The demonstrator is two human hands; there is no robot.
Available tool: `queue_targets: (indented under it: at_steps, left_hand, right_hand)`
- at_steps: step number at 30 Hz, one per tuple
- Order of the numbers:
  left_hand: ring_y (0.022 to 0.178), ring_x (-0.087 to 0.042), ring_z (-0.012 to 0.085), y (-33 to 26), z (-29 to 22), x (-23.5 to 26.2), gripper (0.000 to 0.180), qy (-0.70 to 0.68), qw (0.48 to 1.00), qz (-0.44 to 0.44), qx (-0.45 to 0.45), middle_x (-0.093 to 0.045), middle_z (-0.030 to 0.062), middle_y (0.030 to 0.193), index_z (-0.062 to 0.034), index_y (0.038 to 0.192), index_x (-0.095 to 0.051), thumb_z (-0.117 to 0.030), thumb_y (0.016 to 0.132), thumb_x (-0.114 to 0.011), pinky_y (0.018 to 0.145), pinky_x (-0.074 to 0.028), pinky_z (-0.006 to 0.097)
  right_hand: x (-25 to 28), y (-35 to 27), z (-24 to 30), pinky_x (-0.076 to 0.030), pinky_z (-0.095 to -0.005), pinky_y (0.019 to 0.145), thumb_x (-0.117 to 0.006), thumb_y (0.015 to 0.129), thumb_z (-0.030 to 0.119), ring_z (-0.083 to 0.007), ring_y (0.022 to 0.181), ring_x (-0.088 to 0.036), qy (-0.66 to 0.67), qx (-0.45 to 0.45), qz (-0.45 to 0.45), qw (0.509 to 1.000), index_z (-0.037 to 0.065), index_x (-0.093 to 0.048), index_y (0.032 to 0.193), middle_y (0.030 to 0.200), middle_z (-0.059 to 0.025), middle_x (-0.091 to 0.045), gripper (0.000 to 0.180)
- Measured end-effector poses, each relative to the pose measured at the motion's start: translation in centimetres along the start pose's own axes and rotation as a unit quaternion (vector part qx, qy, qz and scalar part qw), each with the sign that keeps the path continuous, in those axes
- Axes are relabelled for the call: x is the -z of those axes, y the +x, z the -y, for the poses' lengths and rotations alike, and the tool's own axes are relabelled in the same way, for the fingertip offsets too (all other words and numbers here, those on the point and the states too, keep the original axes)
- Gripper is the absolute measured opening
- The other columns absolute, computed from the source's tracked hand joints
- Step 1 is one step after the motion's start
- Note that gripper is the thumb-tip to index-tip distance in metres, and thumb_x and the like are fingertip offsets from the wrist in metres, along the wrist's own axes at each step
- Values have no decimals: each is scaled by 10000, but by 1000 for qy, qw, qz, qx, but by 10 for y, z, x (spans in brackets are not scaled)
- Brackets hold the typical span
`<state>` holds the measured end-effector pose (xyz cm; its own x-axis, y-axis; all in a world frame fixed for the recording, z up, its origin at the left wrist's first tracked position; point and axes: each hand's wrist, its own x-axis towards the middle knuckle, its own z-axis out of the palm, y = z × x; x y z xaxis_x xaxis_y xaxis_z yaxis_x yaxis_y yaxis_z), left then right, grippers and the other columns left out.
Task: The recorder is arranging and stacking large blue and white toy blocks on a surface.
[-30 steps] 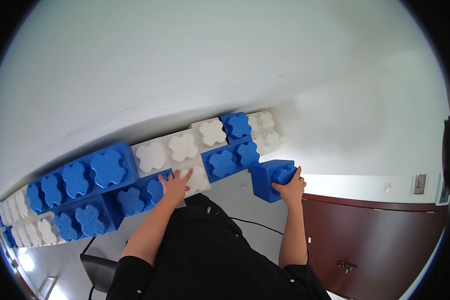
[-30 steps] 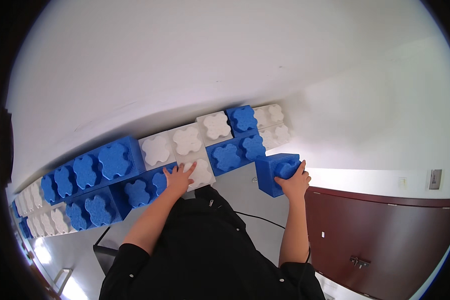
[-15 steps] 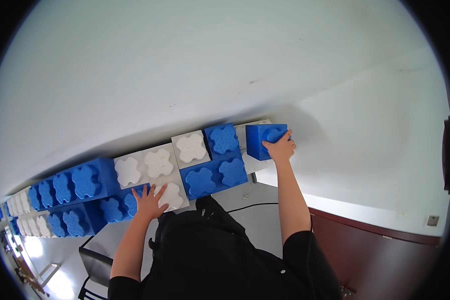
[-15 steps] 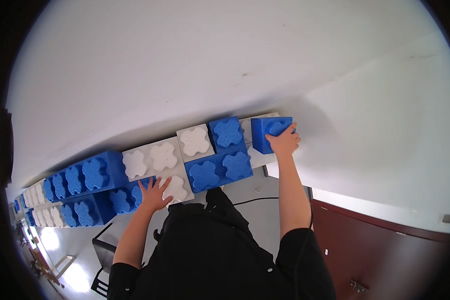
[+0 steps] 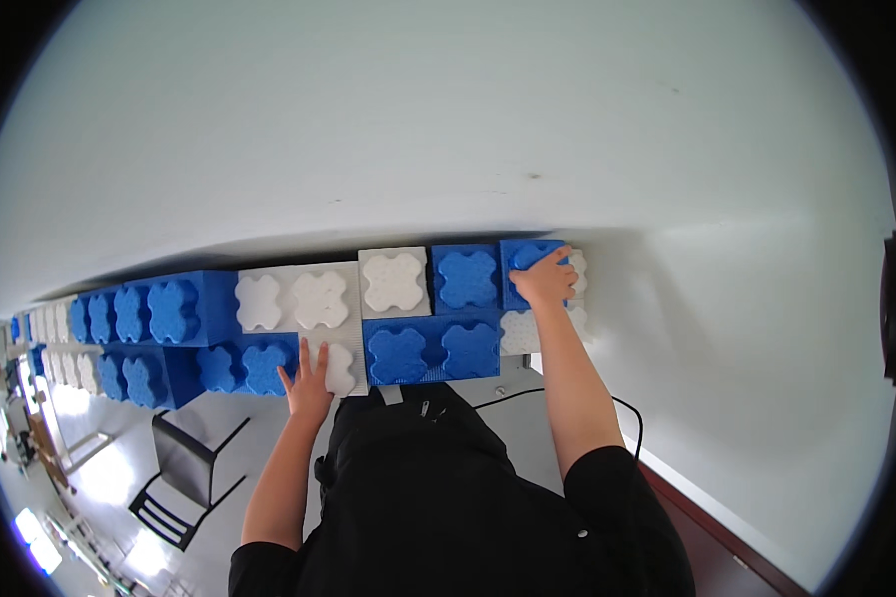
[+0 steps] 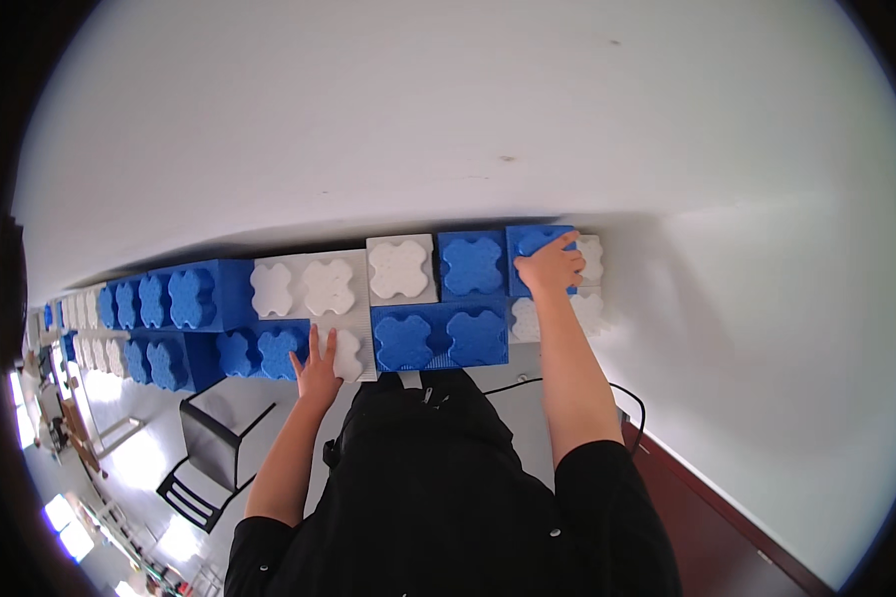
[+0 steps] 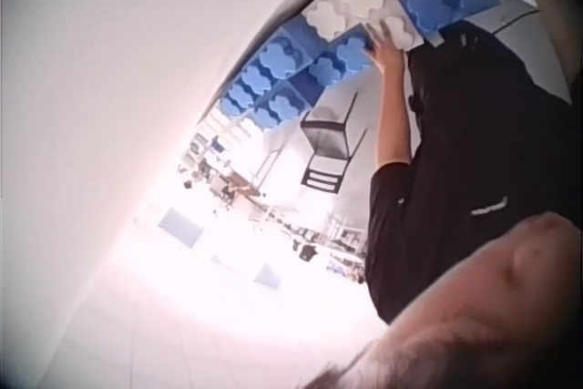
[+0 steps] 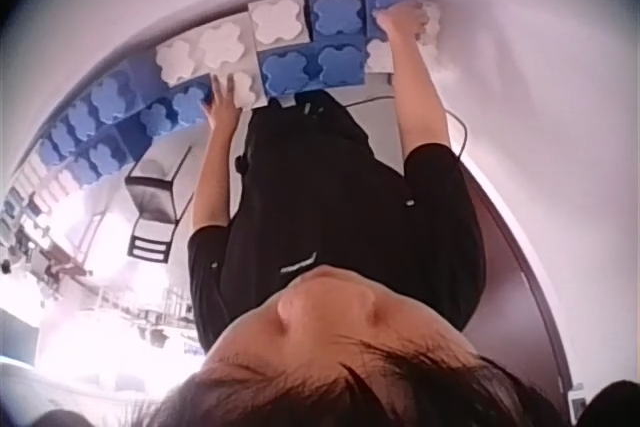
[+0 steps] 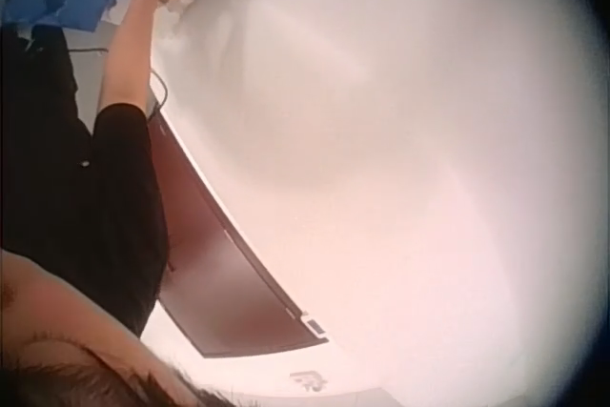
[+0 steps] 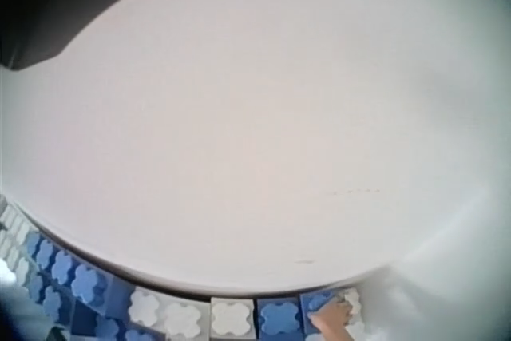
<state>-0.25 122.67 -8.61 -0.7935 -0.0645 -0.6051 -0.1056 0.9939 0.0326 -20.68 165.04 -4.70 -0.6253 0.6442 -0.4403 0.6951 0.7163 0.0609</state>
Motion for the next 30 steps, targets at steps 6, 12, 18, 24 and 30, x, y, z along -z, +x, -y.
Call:
queue_targets:
  at_steps: [6,12,18,24,30]
  left_hand:
    - [1452,-505,302,1,4,-11,1161,-3,999,-38,-14,-63,124,1763,-323,1687,-177,-189,760,-863,1226,-157,745]
    - [1434,-522,307,4,0,-9,1151,1,999,-28,-25,-54,153,1758,-314,1688,-173,-172,768,-850,1212,-143,773]
    - [1308,-591,300,11,-6,-1,1167,11,1000,22,16,-212,165,1694,-314,1682,-201,-212,736,-878,1187,-169,791]
    - [1288,-594,270,8,-3,13,1071,14,999,-36,-2,-362,114,1575,-329,1575,-382,-213,649,-908,1167,-251,738]
    - [1302,-586,272,10,1,14,1055,-33,998,-59,4,-377,79,1564,-358,1533,-436,-188,609,-917,1179,-223,718]
  right_hand:
    - [4,-5,-2,-399,-604,1106,-895,738,502,-468,1418,-404,-9,-6,15,1000,-14,-26,1648,1505,-354,-399,1360]
    - [2,1,-13,-393,-596,1115,-905,726,485,-468,1430,-383,-11,-34,19,999,-7,-27,1645,1503,-344,-404,1363]
    - [-9,3,-20,-338,-622,1156,-921,688,471,-463,1452,-358,22,-20,-35,999,27,-59,1655,1521,-342,-399,1369]
    - [-6,7,-25,-356,-626,1144,-920,692,487,-463,1445,-367,27,-30,-26,999,33,-55,1661,1527,-329,-403,1376]
    - [-6,-2,-21,-337,-622,1154,-905,719,503,-479,1444,-356,8,-9,11,1000,3,-22,1649,1513,-367,-383,1377]
